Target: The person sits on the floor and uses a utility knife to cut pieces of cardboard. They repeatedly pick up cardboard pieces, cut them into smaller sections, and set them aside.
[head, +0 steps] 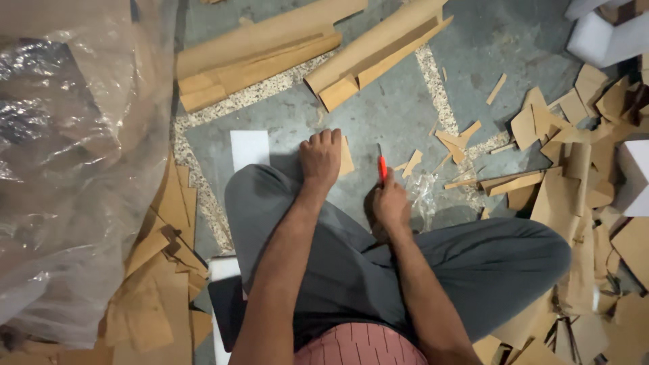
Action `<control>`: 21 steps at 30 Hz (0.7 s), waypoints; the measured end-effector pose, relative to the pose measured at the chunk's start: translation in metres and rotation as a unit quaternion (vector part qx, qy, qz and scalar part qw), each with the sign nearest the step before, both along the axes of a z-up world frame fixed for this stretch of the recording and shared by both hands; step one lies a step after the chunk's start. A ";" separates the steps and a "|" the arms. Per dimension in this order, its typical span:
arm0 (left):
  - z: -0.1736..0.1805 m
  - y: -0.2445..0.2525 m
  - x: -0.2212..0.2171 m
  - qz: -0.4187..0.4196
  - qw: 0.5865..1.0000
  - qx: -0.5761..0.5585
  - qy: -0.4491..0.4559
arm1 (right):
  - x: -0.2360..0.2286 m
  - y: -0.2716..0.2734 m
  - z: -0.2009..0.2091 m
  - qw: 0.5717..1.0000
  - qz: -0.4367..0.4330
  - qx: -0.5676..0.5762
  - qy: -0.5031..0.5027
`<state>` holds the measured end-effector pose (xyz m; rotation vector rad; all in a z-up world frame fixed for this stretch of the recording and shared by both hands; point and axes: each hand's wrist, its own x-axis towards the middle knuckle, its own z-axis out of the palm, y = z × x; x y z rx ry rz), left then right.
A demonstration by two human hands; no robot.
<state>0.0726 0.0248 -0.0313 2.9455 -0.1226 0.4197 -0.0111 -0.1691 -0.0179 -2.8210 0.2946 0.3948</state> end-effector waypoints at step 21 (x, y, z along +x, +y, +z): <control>-0.074 -0.007 -0.007 -0.069 0.992 -0.101 0.044 | 0.010 0.033 0.014 0.973 0.073 0.214 -0.058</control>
